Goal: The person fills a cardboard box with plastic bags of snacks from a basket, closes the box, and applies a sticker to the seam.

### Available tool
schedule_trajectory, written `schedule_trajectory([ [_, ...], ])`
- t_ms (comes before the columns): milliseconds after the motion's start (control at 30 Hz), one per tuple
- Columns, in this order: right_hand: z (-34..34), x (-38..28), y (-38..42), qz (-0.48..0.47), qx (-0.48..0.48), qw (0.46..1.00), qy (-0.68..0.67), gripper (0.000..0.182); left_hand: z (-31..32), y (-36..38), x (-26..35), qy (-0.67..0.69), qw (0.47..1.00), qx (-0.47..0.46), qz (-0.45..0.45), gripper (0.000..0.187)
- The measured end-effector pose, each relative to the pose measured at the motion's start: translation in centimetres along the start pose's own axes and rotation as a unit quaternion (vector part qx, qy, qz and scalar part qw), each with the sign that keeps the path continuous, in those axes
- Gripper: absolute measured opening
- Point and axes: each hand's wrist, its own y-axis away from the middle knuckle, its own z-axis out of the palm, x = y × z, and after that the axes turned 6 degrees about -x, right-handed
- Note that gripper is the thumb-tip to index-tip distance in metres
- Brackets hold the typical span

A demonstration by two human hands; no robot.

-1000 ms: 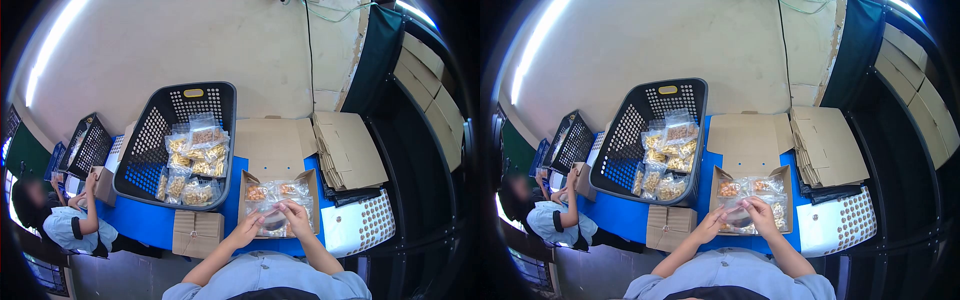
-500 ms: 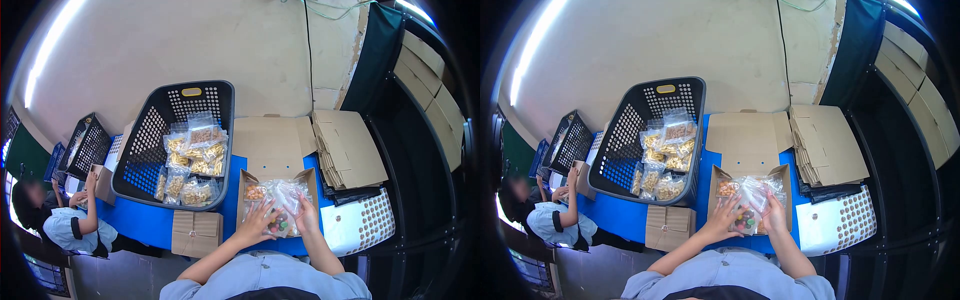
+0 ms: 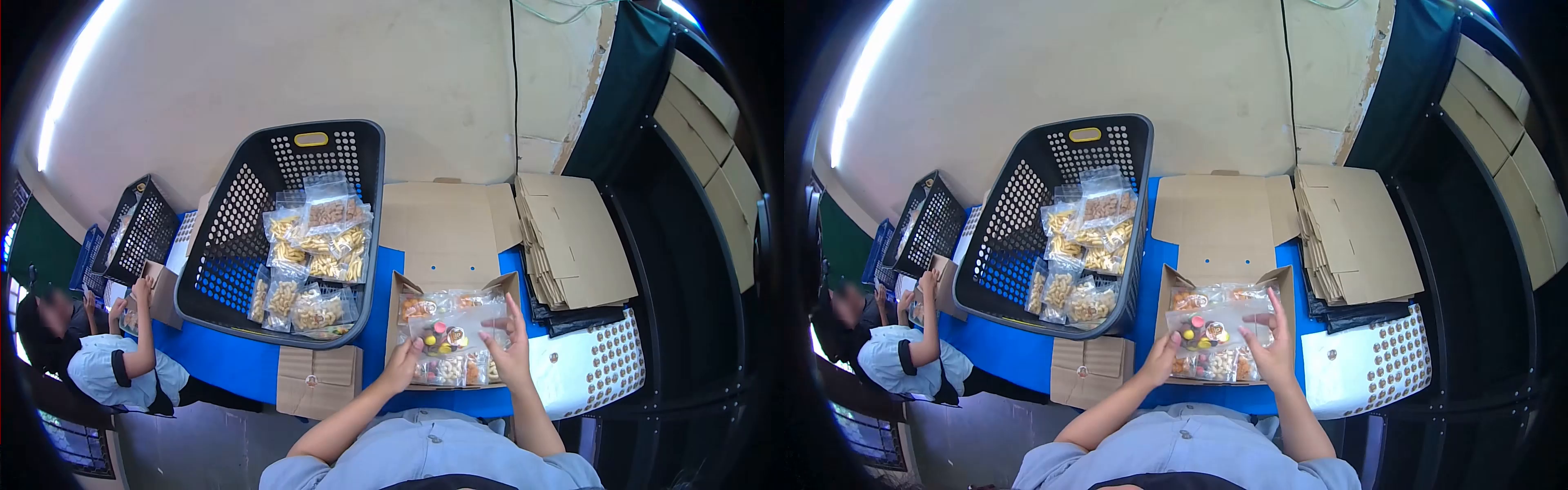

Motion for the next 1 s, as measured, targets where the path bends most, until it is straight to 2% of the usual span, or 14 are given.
schedule_trajectory([
  [33,-0.2,0.1,0.1,0.045,-0.015,0.999,-0.025,0.071,-0.6,-0.2,0.1,0.008,0.999,0.001,-0.042,0.057],
  [67,-0.4,1.3,0.0,0.067,-0.017,0.994,-0.085,0.056,-1.0,-0.7,0.1,-0.018,0.999,-0.006,0.027,0.051],
  [200,-0.4,4.9,-1.2,0.122,-0.06,0.974,-0.179,0.039,-0.6,-1.5,1.9,-0.016,1.0,-0.009,0.013,0.057],
  [267,0.1,6.1,-1.2,0.194,-0.09,0.942,-0.259,0.024,-0.3,-2.2,1.6,0.051,0.997,0.043,0.035,0.055],
  [300,0.7,7.3,-1.1,0.195,-0.088,0.942,-0.26,0.024,-0.1,-2.3,2.8,0.051,0.997,0.042,0.033,0.055],
  [367,2.4,9.3,-0.2,0.259,-0.092,0.869,-0.412,0.022,0.6,-2.4,5.8,0.154,0.978,0.001,0.143,0.064],
  [400,3.4,9.3,0.4,0.276,-0.073,0.852,-0.44,0.02,0.6,-2.8,5.4,0.154,0.977,0.001,0.147,0.064],
  [500,5.8,9.0,1.4,0.306,-0.1,0.8,-0.507,0.021,0.7,-3.4,2.8,0.035,0.987,0.026,0.153,0.082],
  [533,6.1,8.9,1.6,0.307,-0.101,0.799,-0.507,0.021,0.9,-3.7,2.5,0.105,0.989,0.072,0.072,0.071],
  [633,6.8,8.3,2.1,0.322,-0.141,0.781,-0.517,0.022,0.9,-3.6,2.5,0.166,0.977,0.129,0.028,0.056],
  [767,6.9,6.5,2.1,0.312,-0.172,0.783,-0.509,0.023,1.3,-2.9,2.5,0.09,0.981,0.169,0.029,0.045],
  [833,6.9,6.3,2.0,0.311,-0.178,0.79,-0.498,0.023,1.5,-2.8,3.3,0.121,0.969,0.174,0.123,0.043],
  [933,6.9,6.8,2.1,0.307,-0.167,0.8,-0.487,0.021,1.3,-3.0,5.2,0.184,0.961,0.194,0.075,0.036],
  [1000,6.6,7.0,2.0,0.313,-0.144,0.795,-0.5,0.02,1.4,-2.9,5.0,0.159,0.967,0.188,0.063,0.036],
])
